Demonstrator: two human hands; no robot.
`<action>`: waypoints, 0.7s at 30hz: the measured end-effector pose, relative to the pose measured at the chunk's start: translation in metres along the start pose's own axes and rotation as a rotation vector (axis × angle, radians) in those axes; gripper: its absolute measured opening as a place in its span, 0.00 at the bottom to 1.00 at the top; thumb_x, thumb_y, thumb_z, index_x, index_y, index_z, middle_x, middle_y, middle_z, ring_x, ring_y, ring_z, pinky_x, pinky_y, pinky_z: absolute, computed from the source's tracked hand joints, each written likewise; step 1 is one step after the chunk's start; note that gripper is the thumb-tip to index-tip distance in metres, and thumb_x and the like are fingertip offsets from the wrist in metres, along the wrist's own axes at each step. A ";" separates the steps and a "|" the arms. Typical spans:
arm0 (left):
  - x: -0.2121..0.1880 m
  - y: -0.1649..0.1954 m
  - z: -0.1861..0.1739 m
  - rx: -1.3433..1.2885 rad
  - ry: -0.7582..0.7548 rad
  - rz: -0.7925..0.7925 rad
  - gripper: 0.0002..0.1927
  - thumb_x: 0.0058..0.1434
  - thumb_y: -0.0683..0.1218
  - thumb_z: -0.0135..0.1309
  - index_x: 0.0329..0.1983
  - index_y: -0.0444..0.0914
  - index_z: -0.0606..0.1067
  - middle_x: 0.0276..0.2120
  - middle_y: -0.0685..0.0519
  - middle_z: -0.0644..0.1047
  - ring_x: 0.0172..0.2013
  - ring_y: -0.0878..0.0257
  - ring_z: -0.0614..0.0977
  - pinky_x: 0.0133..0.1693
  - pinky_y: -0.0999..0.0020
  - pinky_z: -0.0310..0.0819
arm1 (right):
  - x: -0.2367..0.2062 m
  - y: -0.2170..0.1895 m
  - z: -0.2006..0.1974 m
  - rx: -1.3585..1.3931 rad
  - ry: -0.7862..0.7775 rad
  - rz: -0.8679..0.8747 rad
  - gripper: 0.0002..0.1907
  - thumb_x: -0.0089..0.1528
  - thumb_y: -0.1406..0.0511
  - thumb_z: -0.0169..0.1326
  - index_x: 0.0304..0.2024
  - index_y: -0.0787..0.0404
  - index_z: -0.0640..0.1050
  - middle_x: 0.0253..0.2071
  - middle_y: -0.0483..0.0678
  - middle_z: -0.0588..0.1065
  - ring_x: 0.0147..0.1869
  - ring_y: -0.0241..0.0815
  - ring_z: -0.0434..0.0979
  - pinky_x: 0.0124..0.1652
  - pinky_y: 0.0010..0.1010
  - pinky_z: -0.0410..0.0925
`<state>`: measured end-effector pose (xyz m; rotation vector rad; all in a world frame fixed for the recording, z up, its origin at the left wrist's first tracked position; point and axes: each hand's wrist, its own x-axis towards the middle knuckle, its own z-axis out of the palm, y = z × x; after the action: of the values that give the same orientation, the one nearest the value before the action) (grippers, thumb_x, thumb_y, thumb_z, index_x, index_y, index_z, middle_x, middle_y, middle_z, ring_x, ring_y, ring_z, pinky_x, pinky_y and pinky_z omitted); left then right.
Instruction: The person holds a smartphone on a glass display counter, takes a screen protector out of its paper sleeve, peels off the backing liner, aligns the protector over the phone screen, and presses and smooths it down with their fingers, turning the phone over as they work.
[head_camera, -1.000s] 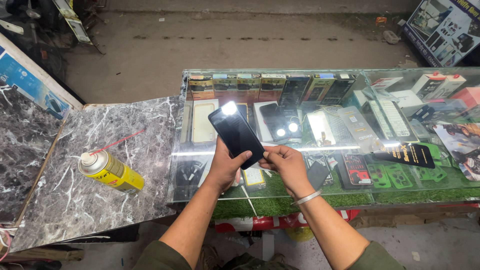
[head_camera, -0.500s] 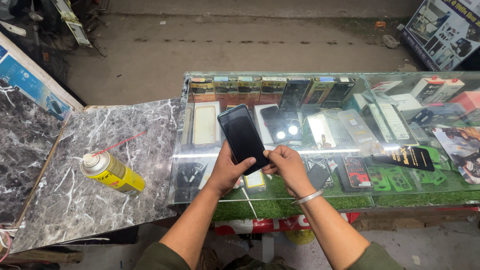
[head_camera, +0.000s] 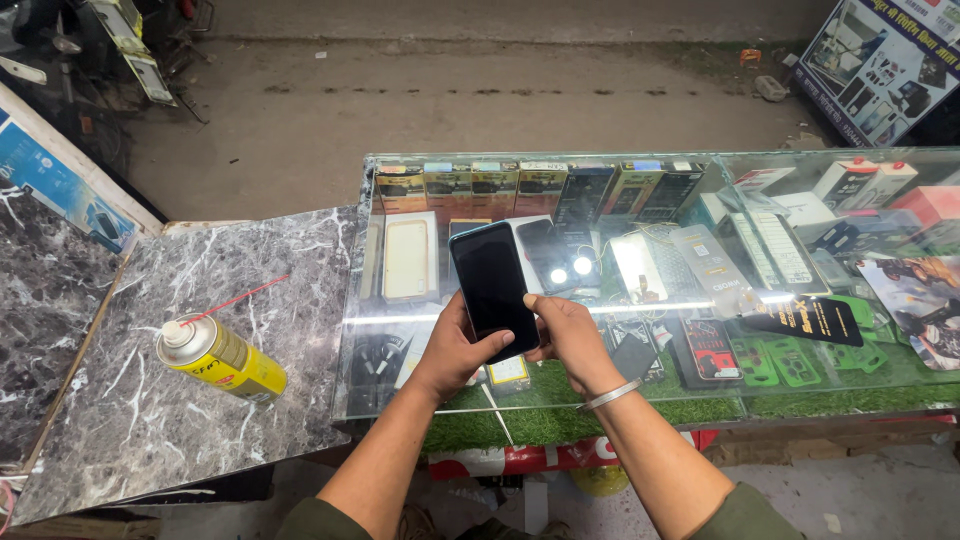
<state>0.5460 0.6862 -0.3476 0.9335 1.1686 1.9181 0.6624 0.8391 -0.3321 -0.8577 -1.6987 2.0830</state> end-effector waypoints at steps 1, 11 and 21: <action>0.000 0.000 0.000 -0.030 0.012 -0.003 0.32 0.57 0.36 0.62 0.65 0.36 0.64 0.53 0.49 0.77 0.55 0.60 0.80 0.59 0.61 0.75 | 0.000 0.000 0.000 -0.006 0.004 0.004 0.17 0.63 0.54 0.56 0.28 0.61 0.77 0.22 0.46 0.76 0.21 0.36 0.75 0.23 0.26 0.70; 0.003 0.002 -0.001 -0.089 0.099 -0.029 0.32 0.56 0.35 0.62 0.64 0.35 0.65 0.53 0.48 0.78 0.54 0.60 0.80 0.57 0.62 0.75 | 0.003 0.016 -0.014 0.309 0.028 -0.470 0.11 0.67 0.61 0.52 0.47 0.61 0.73 0.44 0.47 0.75 0.48 0.37 0.73 0.47 0.31 0.69; 0.002 -0.001 0.004 -0.136 0.106 -0.025 0.28 0.59 0.38 0.57 0.63 0.36 0.64 0.52 0.47 0.80 0.54 0.60 0.83 0.57 0.64 0.77 | 0.013 0.015 -0.011 0.033 -0.304 -0.427 0.23 0.62 0.74 0.52 0.61 0.69 0.74 0.45 0.45 0.77 0.47 0.33 0.75 0.49 0.25 0.70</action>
<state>0.5483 0.6895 -0.3467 0.7498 1.0889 2.0201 0.6617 0.8516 -0.3510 -0.1445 -1.7934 2.0017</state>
